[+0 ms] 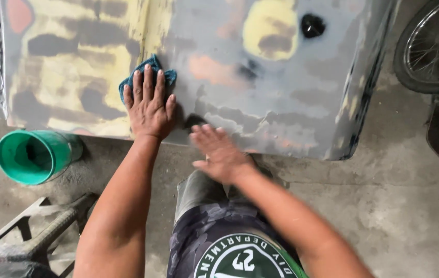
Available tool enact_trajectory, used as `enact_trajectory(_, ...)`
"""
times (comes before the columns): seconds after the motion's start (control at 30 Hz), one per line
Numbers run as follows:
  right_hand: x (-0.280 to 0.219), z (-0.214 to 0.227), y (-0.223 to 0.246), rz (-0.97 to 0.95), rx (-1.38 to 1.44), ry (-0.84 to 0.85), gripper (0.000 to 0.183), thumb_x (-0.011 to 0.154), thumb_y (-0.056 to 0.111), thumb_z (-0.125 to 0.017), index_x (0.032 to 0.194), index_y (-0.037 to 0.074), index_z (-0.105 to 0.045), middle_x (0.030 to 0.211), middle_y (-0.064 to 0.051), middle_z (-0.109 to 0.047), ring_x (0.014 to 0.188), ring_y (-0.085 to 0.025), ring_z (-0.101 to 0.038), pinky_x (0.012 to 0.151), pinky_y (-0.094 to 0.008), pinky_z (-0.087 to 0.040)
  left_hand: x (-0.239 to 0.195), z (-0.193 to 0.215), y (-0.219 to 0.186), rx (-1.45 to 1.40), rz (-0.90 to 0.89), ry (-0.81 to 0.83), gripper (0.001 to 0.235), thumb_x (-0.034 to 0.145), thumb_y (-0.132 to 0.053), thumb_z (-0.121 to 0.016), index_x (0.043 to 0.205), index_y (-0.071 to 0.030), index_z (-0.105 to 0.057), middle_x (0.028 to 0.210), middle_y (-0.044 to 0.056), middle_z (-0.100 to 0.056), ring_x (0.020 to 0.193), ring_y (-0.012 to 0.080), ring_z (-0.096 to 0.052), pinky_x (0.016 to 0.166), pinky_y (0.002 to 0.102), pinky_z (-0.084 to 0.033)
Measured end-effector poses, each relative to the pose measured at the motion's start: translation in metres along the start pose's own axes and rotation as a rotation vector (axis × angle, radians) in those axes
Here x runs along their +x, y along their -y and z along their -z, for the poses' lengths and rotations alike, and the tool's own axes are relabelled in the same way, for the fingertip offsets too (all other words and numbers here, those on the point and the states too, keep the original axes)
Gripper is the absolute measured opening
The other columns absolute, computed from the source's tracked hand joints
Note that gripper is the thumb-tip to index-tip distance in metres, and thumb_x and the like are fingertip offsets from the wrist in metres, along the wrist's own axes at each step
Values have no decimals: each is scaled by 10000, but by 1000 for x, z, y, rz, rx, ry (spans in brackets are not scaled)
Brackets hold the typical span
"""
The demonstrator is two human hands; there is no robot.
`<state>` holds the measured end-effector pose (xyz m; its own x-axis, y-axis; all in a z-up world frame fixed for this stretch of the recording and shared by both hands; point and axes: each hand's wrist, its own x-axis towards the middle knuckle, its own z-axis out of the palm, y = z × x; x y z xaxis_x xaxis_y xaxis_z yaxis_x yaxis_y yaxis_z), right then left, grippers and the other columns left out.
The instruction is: Sanding a car body part and wiping it down with water using a cloth.
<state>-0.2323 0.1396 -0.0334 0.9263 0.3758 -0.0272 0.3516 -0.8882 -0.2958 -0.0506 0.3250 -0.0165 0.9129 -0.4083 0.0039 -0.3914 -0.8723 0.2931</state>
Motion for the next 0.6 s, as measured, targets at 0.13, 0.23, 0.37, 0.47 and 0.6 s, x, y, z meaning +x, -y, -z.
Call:
enact_trajectory(0.13,-46,29,-105,-76,-110,20,855,1076,558,-407,1674,134,33,1757,-42,43,1614,-227,70,1314,-420,62,3,3,-4,9,18,5,686,1051,-470,-442,1668,-188,-341,1748,98,-199,1605,344,-150,1265,567,-51)
enact_trajectory(0.23,-50,36,-126,-433,-149,76,834,1037,539,-424,1679,169,-41,1763,-63,-52,1625,-249,-19,1308,-462,14,-1,1,-1,32,21,28,707,1028,-490,-453,1653,-181,-341,1736,106,-199,1590,348,-149,1248,573,-47)
enact_trajectory(0.37,-12,3,-39,-466,108,-222,816,1050,545,-397,1693,154,-82,1776,-81,-42,1630,-257,-48,1316,-449,-15,2,2,-2,31,17,20,693,1053,-474,-433,1671,-179,-330,1750,110,-187,1603,344,-136,1266,563,-43)
enact_trajectory(0.47,-9,-10,5,-174,99,-153,813,1046,569,-411,1691,165,-124,1769,-55,-53,1615,-224,-17,1292,-431,12,1,3,-5,21,28,32,709,1038,-487,-435,1668,-179,-331,1743,109,-191,1600,341,-136,1265,562,-41)
enact_trajectory(0.6,-38,-1,-39,-83,33,-98,827,1086,530,-468,1698,116,-99,1776,-43,-35,1639,-228,16,1328,-465,27,3,-5,2,60,-15,2,724,1046,-473,-437,1684,-148,-327,1753,140,-196,1609,354,-148,1271,555,-48)
